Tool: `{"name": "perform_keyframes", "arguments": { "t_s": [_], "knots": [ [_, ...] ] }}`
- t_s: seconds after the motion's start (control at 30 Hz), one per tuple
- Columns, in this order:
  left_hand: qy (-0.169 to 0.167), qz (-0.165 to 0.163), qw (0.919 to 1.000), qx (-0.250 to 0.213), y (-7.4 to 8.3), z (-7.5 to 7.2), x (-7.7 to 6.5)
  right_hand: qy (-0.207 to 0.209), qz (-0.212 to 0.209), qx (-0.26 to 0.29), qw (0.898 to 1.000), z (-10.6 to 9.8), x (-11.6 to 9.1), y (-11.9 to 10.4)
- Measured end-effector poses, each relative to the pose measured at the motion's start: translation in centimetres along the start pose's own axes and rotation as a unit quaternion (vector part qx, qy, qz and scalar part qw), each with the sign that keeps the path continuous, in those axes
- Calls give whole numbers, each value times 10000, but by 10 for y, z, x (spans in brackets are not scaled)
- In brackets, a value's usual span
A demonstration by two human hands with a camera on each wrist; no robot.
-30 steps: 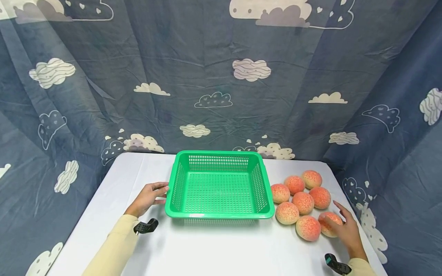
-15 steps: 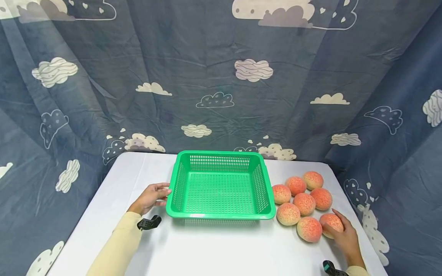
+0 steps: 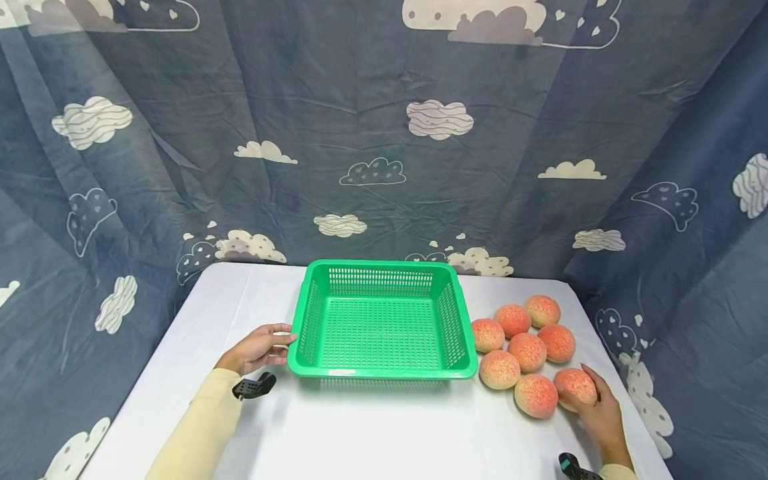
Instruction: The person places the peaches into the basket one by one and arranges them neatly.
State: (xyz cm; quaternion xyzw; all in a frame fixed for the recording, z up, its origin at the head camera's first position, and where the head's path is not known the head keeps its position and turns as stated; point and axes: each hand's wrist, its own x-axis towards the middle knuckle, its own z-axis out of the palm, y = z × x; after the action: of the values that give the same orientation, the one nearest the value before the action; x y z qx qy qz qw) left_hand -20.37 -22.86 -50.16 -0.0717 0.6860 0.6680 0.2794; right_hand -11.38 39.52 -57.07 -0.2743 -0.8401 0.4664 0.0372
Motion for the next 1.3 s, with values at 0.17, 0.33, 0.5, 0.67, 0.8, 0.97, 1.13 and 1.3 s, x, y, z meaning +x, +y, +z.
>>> {"name": "perform_keyframes", "arguments": {
  "t_s": [0.17, 0.33, 0.5, 0.67, 0.8, 0.97, 1.13, 1.3],
  "knots": [
    [-57, 20, 10000, -4, 1, -2, 1, 12, 146, -67, 9999, 0, 0, 3],
    [-56, 49, 10000, -46, 4, -2, 3, 92, 111, -158, 9998, -1, -3, 2],
    [73, 29, 9999, -78, 6, -3, 4, 234, 125, -176, 9995, 1, -6, -2],
    [127, -7, 9999, -110, 5, -3, 5, 457, 103, -326, 9984, 1, -7, -3],
    [194, -10, 9997, -118, 6, -1, 6, 544, 56, -428, 9976, -2, -7, -1],
    [281, -2, 9996, -40, 7, 0, 6, 681, 24, -436, 9967, -7, -7, 3],
    [333, 16, 9994, -81, 8, 0, 7, 838, -102, -446, 9954, -12, -4, 7],
    [367, 23, 9993, -81, 7, 0, 9, 945, -92, -371, 9948, -15, -5, -2]
  ]
}}
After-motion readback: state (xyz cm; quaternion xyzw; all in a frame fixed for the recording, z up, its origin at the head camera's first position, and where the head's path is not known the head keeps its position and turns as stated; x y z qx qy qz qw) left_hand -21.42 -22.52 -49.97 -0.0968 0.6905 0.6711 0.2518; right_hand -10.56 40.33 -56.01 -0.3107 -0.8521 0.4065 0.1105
